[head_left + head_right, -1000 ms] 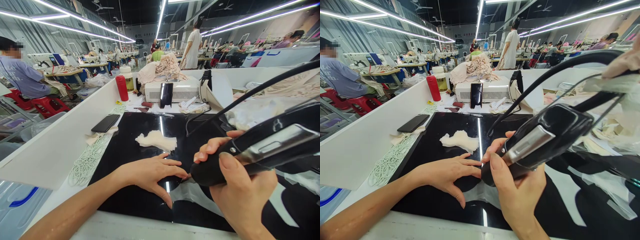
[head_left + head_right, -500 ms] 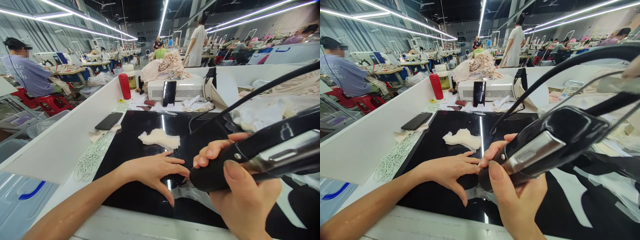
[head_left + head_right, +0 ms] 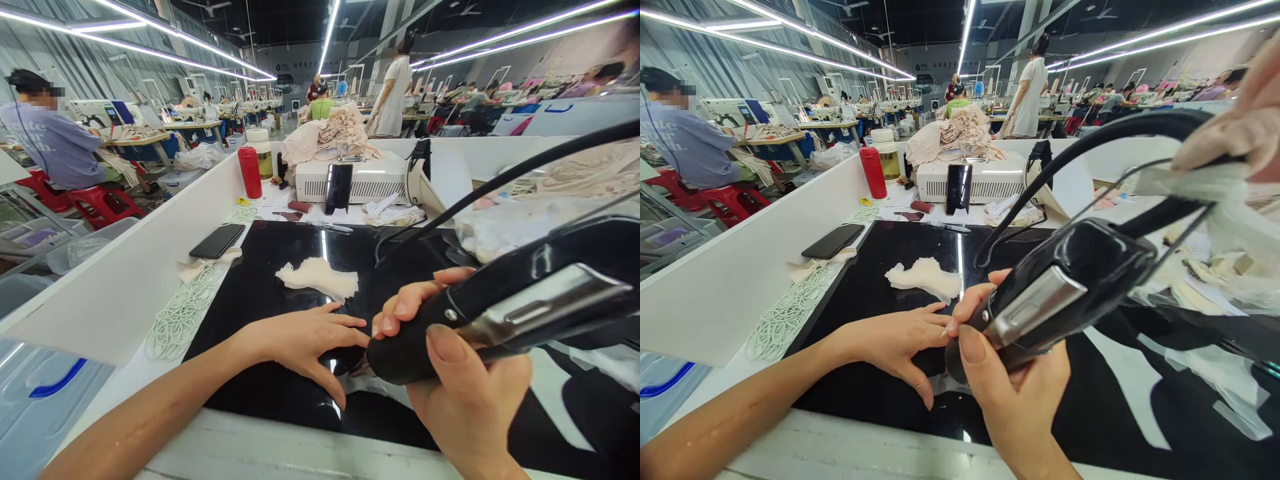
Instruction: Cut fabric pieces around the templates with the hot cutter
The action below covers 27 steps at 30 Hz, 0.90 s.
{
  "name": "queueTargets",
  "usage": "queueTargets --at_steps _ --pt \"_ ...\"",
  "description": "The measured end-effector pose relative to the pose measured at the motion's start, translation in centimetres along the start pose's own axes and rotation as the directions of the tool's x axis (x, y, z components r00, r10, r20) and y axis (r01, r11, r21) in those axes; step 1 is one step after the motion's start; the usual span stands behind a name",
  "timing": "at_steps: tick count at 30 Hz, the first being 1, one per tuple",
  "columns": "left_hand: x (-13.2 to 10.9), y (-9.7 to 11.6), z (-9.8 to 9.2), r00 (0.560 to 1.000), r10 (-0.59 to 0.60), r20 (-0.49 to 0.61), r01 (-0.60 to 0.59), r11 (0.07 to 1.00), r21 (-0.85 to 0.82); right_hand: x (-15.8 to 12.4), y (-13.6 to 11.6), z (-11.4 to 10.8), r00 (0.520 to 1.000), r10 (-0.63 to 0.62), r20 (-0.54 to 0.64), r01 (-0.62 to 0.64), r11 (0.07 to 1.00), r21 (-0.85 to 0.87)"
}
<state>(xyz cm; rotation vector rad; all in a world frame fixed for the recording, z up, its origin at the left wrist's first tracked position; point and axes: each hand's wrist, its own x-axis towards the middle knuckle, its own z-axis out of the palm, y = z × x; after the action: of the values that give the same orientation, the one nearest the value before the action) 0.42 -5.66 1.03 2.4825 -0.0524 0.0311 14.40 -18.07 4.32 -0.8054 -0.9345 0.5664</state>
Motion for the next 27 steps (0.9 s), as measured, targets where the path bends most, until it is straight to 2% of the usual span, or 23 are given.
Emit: queueTargets --at_steps 5,10,14,16,19,22,24,27 --pt "-0.9 0.1 0.0 0.997 0.032 -0.075 -0.032 0.999 0.001 1.3 -1.3 -1.3 0.993 -0.041 -0.109 0.038 0.999 -0.022" --pt "-1.3 0.0 -0.4 0.994 0.076 -0.075 -0.061 0.981 0.184 2.1 -2.0 -2.8 0.973 -0.097 -0.211 0.079 0.993 -0.089" --pt "-1.5 -0.2 -1.1 0.993 0.093 -0.070 -0.065 0.942 0.329 1.9 -1.9 -3.5 0.968 -0.113 -0.223 0.089 0.989 -0.118" --pt "-1.6 -0.2 -1.2 0.990 0.085 -0.116 -0.029 0.908 0.419 1.6 -1.9 -3.5 0.971 -0.104 -0.214 0.080 0.990 -0.115" --pt "-1.4 0.3 -0.8 0.964 0.076 -0.256 0.078 0.838 0.539 1.4 -1.7 -3.3 0.976 -0.095 -0.194 0.076 0.992 -0.103" --pt "-0.5 2.0 0.5 0.930 0.033 -0.365 0.150 0.875 0.460 1.3 -1.6 -2.9 0.980 -0.097 -0.174 0.080 0.992 -0.098" --pt "0.3 3.3 1.6 0.924 -0.062 -0.377 0.182 0.938 0.293 1.3 -1.4 -2.8 0.981 -0.093 -0.170 0.077 0.992 -0.102" --pt "1.3 4.6 3.4 0.911 -0.197 -0.362 0.250 0.962 0.106 1.2 -1.1 -2.8 0.979 -0.099 -0.180 0.079 0.990 -0.114"
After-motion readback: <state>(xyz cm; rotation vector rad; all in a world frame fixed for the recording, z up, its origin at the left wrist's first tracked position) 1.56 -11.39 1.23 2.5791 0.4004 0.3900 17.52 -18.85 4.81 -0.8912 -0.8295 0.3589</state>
